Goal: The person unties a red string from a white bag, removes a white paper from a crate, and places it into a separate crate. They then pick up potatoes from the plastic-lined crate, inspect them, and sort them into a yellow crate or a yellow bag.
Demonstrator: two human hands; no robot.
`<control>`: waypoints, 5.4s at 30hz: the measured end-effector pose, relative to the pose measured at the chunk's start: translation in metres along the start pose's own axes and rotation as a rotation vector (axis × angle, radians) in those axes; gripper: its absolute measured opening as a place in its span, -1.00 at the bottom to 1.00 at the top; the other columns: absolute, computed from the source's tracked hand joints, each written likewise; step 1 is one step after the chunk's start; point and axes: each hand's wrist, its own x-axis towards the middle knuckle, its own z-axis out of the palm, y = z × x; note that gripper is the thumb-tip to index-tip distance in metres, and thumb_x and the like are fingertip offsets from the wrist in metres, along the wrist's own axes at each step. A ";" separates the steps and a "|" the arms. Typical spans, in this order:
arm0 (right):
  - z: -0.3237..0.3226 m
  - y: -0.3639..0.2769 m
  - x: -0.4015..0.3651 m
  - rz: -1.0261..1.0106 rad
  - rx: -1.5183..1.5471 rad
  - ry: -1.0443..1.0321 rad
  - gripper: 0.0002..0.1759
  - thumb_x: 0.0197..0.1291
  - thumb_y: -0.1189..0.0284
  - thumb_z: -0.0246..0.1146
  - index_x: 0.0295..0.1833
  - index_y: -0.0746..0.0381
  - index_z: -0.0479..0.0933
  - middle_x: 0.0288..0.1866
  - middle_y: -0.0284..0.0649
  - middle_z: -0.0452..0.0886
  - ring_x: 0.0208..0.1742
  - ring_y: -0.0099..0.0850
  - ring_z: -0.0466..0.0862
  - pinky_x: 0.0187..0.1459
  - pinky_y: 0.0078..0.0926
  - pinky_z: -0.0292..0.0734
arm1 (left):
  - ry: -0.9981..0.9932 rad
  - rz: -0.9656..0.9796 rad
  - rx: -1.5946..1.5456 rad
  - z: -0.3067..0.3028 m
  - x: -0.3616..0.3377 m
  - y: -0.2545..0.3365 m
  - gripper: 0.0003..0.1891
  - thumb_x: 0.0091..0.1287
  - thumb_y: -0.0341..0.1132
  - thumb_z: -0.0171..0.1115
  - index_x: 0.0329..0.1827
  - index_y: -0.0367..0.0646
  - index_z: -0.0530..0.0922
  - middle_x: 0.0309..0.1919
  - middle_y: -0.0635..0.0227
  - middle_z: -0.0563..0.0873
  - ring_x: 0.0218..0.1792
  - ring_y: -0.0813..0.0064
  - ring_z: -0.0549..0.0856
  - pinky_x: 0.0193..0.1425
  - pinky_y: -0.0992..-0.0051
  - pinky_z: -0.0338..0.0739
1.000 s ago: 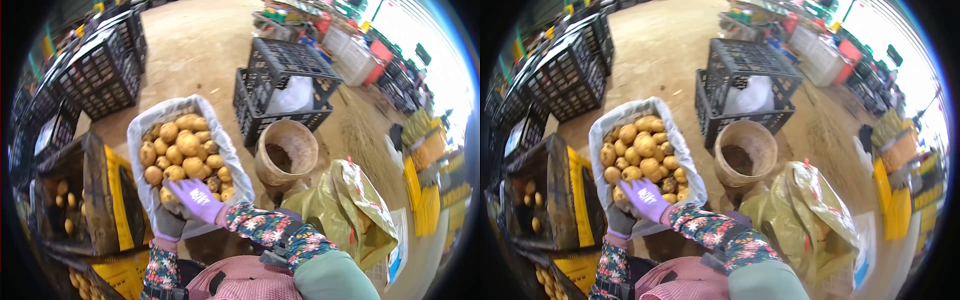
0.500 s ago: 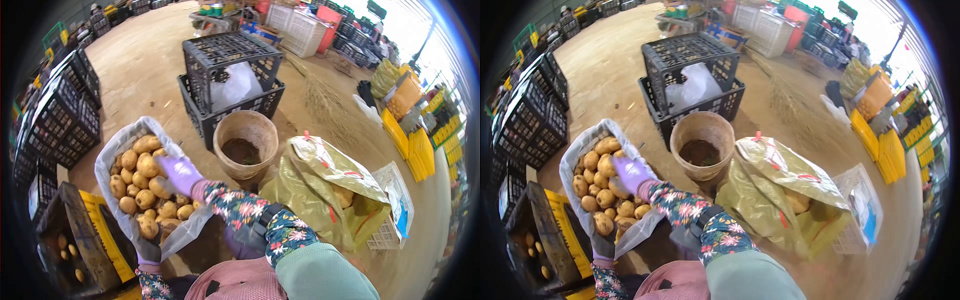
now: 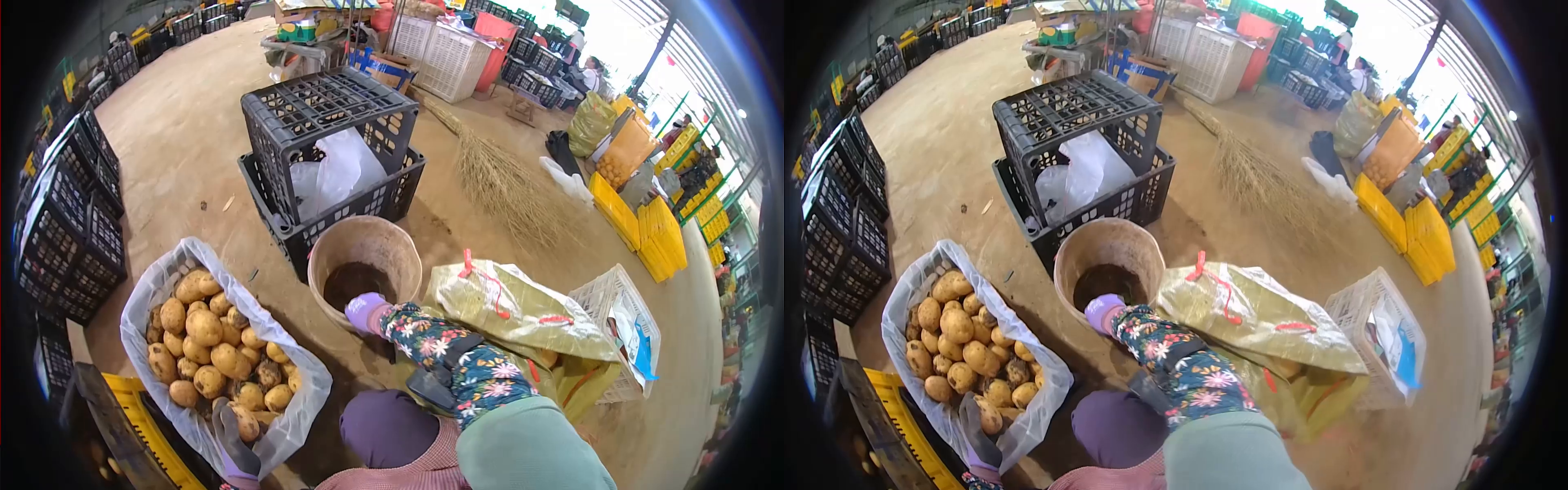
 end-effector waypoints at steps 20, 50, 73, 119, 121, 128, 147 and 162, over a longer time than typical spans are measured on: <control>-0.069 -0.025 0.191 0.567 2.479 0.077 -0.08 0.04 -0.28 0.23 0.28 0.21 0.26 0.21 0.18 0.39 0.16 0.05 0.48 0.09 -0.01 0.46 | -0.323 -0.218 -0.010 0.035 0.023 0.036 -0.30 0.24 -0.16 0.31 0.40 -0.24 0.27 0.29 -0.24 0.35 0.32 -0.21 0.32 0.39 0.06 0.23; -0.036 0.343 0.016 0.815 1.633 1.519 -0.62 0.34 0.31 0.01 0.18 0.25 0.45 0.17 -0.16 0.49 0.16 -0.29 0.56 0.08 -0.39 0.48 | -0.315 -0.237 -0.061 0.047 0.015 0.024 -0.29 0.02 -0.10 0.44 0.25 -0.16 0.43 0.15 -0.08 0.44 0.12 -0.07 0.47 0.19 0.11 0.39; -0.044 0.256 0.154 0.805 0.193 0.777 -0.68 0.24 0.29 0.15 0.03 0.24 0.50 -0.07 0.02 0.65 -0.07 0.00 0.67 0.00 -0.12 0.55 | -0.303 -0.237 0.024 0.044 0.018 0.029 -0.34 0.18 -0.15 0.37 0.33 -0.17 0.38 0.18 -0.25 0.45 0.18 -0.29 0.44 0.24 -0.02 0.38; -0.018 0.347 0.167 1.698 0.494 1.056 -0.77 0.24 0.33 0.06 -0.09 0.13 0.56 -0.17 -0.18 0.64 -0.08 -0.30 0.62 -0.13 -0.25 0.50 | -0.383 -0.145 0.045 0.061 0.028 0.034 -0.37 0.20 -0.22 0.32 0.29 -0.33 0.35 0.18 -0.20 0.45 0.18 -0.20 0.45 0.28 0.04 0.34; -0.041 0.299 0.179 1.851 0.430 1.098 -0.74 0.25 0.34 0.03 -0.06 0.14 0.57 -0.15 -0.16 0.65 -0.05 -0.30 0.63 -0.12 -0.25 0.50 | -0.367 -0.225 0.063 0.053 0.025 0.033 -0.35 0.25 -0.17 0.33 0.34 -0.28 0.34 0.22 -0.25 0.43 0.22 -0.25 0.42 0.29 0.04 0.35; -0.146 0.131 0.220 1.439 0.603 1.331 -0.77 0.20 0.33 0.07 -0.09 0.16 0.51 -0.16 -0.13 0.62 -0.08 -0.14 0.62 -0.14 -0.10 0.48 | -0.137 -0.171 0.004 0.078 0.002 0.006 -0.44 0.13 -0.29 0.30 0.21 -0.32 0.44 0.18 -0.04 0.47 0.15 0.12 0.51 0.22 0.21 0.42; -0.268 -0.031 -0.140 0.073 0.620 1.517 -0.79 0.14 0.33 0.13 -0.20 0.22 0.52 -0.30 -0.06 0.63 -0.20 -0.04 0.63 -0.23 -0.09 0.49 | -0.034 0.177 0.126 0.094 0.046 -0.118 -0.62 0.42 -0.25 0.03 0.23 -0.21 0.44 0.17 0.14 0.50 0.11 0.36 0.54 0.22 0.43 0.42; -0.099 -0.242 -0.129 -0.462 0.778 1.004 -0.60 0.06 0.32 0.20 0.08 0.03 0.47 0.05 -0.11 0.51 0.07 -0.07 0.50 -0.03 -0.16 0.42 | -0.046 0.001 -0.872 -0.042 -0.004 0.072 -0.54 0.50 -0.27 -0.11 0.42 -0.20 0.16 0.33 0.13 0.38 0.31 0.25 0.41 0.42 0.27 0.27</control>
